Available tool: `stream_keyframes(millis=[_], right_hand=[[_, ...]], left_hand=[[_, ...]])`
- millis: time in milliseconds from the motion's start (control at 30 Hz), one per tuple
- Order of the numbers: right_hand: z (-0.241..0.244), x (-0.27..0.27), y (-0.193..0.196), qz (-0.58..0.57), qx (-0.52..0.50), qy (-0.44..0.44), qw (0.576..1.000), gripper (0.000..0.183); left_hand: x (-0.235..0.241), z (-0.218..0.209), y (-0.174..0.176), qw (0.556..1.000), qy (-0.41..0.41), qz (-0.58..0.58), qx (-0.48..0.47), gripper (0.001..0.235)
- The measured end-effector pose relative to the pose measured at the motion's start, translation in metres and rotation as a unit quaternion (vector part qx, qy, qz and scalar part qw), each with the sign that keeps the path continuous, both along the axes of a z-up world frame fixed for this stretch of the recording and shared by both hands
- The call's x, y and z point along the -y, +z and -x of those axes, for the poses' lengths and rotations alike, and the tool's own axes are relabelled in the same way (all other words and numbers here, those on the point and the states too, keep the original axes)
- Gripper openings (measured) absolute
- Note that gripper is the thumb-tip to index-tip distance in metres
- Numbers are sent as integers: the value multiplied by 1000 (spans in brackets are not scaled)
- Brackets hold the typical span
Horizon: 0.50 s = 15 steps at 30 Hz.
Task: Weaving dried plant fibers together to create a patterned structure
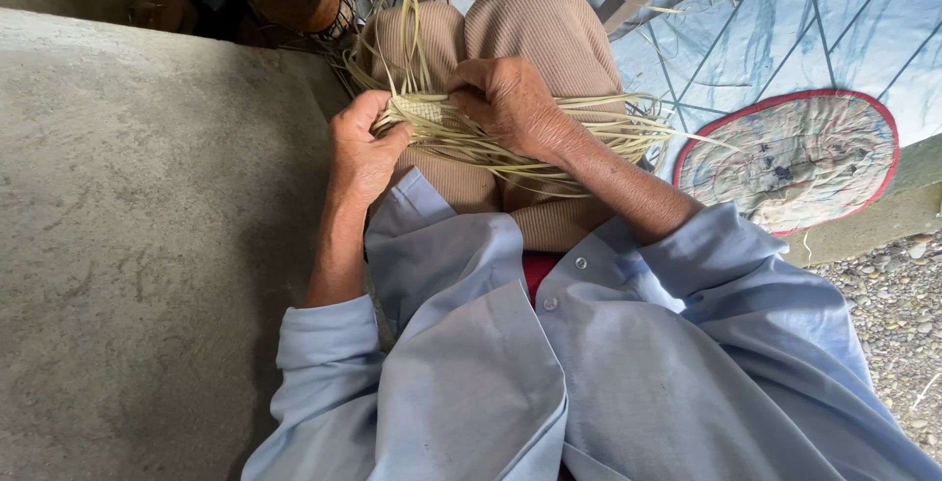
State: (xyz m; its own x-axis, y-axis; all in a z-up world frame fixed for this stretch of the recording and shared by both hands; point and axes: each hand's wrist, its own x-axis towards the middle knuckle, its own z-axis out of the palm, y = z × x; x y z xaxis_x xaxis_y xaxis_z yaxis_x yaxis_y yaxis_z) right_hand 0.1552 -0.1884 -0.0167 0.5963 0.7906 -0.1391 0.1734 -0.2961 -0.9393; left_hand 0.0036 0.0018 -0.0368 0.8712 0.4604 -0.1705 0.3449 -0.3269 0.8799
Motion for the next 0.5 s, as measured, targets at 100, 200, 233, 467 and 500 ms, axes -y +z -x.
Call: stream_keyframes(millis=[100, 200, 233, 467, 500], right_hand=[[5, 4, 34, 116, 38, 60, 991, 35], [7, 3, 70, 281, 44, 175, 943, 79], [8, 0, 60, 300, 57, 186, 934, 85], [20, -2, 19, 319, 95, 186, 925, 53], [23, 1, 17, 318, 98, 186, 924, 53]], left_hand=[[5, -1, 26, 1000, 0, 23, 5, 33], [0, 6, 53, 999, -7, 13, 41, 38], [-5, 11, 58, 996, 13, -49, 67, 27], [11, 47, 61, 979, -59, 72, -183, 64], [13, 47, 53, 979, -57, 71, -180, 64]])
